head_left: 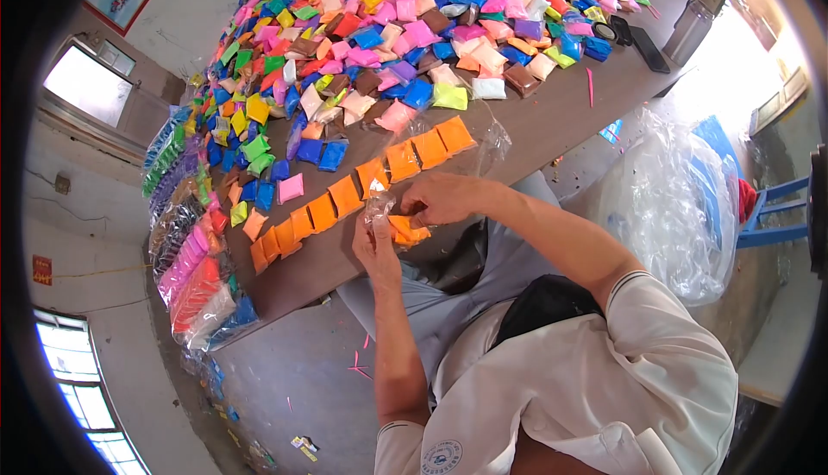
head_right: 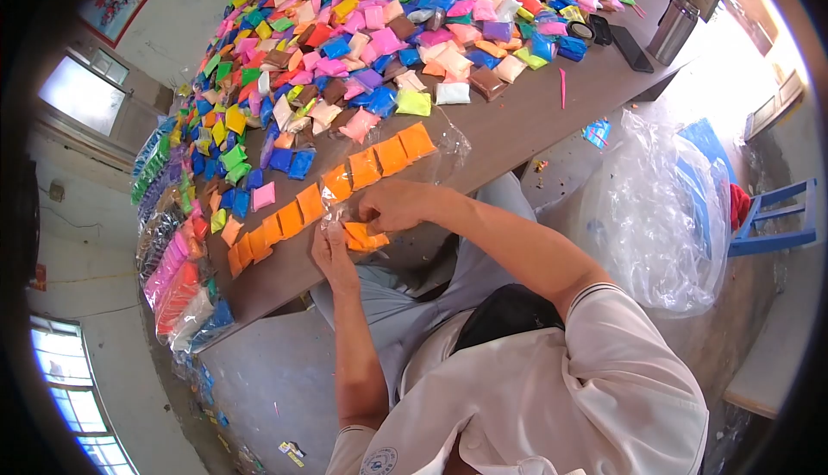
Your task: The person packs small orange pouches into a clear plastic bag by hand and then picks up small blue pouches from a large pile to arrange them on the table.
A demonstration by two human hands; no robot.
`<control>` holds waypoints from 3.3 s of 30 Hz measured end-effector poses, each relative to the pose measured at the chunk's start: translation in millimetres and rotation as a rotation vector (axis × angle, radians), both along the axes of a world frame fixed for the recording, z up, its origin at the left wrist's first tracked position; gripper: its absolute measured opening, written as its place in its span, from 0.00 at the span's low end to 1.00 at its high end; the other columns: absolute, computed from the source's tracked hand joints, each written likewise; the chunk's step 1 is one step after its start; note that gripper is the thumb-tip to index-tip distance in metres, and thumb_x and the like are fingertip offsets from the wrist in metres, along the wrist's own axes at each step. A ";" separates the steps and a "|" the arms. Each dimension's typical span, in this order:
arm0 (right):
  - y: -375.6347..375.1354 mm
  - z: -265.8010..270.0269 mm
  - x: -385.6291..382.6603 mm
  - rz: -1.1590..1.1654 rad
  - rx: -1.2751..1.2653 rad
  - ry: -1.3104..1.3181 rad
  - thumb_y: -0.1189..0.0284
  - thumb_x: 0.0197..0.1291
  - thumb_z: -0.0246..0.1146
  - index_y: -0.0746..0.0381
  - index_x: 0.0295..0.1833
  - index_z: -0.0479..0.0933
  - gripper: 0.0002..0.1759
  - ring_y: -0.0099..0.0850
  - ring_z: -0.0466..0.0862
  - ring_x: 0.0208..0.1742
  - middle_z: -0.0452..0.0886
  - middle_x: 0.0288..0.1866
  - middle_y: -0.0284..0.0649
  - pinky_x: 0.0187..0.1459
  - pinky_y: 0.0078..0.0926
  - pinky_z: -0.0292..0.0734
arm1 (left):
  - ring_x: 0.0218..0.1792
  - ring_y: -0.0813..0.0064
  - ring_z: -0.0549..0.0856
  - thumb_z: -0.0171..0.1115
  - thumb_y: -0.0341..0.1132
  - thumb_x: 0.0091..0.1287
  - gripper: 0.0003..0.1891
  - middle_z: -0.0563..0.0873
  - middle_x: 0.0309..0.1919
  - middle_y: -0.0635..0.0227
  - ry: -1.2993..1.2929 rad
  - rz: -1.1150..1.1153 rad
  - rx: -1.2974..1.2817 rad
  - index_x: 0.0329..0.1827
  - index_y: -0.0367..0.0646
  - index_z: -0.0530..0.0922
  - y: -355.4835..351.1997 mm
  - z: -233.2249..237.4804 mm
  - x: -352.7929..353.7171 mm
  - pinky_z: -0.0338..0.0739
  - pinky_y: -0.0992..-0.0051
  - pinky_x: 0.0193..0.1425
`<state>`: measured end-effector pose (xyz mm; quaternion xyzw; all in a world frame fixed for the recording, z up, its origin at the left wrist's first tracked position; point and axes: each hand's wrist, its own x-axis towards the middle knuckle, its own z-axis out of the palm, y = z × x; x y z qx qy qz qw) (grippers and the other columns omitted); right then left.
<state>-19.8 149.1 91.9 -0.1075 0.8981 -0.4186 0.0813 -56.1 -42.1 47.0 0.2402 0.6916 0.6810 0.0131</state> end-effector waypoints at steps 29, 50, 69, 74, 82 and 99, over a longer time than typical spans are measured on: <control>-4.7 16.0 6.8 0.078 0.032 0.072 0.58 0.47 0.71 0.65 0.41 0.80 0.22 0.42 0.86 0.38 0.85 0.34 0.46 0.40 0.38 0.79 | 0.40 0.80 0.79 0.53 0.40 0.77 0.16 0.83 0.41 0.68 0.019 -0.010 -0.026 0.52 0.34 0.79 -2.4 -12.0 -2.0 0.75 0.79 0.44; -37.5 1.0 13.2 -0.215 0.171 0.229 0.49 0.45 0.72 0.62 0.44 0.79 0.30 0.50 0.85 0.38 0.85 0.35 0.48 0.42 0.45 0.80 | 0.42 0.78 0.79 0.56 0.44 0.76 0.18 0.82 0.41 0.67 0.008 -0.001 0.001 0.50 0.34 0.79 -0.6 -8.4 -3.8 0.75 0.76 0.47; -25.2 -8.8 9.4 -0.068 0.155 0.130 0.59 0.47 0.71 0.65 0.34 0.81 0.19 0.50 0.84 0.39 0.84 0.34 0.52 0.43 0.43 0.79 | 0.42 0.80 0.80 0.60 0.37 0.73 0.15 0.83 0.42 0.68 -0.008 -0.031 -0.030 0.52 0.32 0.80 -2.2 -10.2 -3.3 0.76 0.78 0.47; -19.9 9.1 19.0 -0.007 0.217 0.131 0.60 0.48 0.70 0.66 0.35 0.80 0.19 0.50 0.84 0.38 0.83 0.33 0.52 0.43 0.44 0.79 | 0.42 0.78 0.81 0.58 0.39 0.75 0.16 0.83 0.41 0.67 0.021 -0.031 -0.044 0.52 0.32 0.80 -2.9 -12.2 -4.4 0.76 0.77 0.47; 28.3 63.8 49.9 -0.177 -0.049 0.213 0.64 0.59 0.68 0.67 0.44 0.81 0.16 0.38 0.86 0.37 0.85 0.37 0.45 0.40 0.32 0.80 | 0.42 0.77 0.81 0.56 0.39 0.76 0.16 0.83 0.41 0.67 0.044 0.004 -0.039 0.50 0.32 0.79 -1.4 -13.4 -4.9 0.76 0.75 0.48; 162.4 5.5 -5.7 -0.294 0.042 0.010 0.63 0.51 0.74 0.62 0.52 0.82 0.24 0.23 0.82 0.36 0.83 0.34 0.35 0.39 0.25 0.77 | 0.37 0.81 0.79 0.54 0.40 0.77 0.15 0.82 0.36 0.70 -0.059 0.024 0.036 0.43 0.34 0.79 1.8 -12.0 0.3 0.74 0.79 0.43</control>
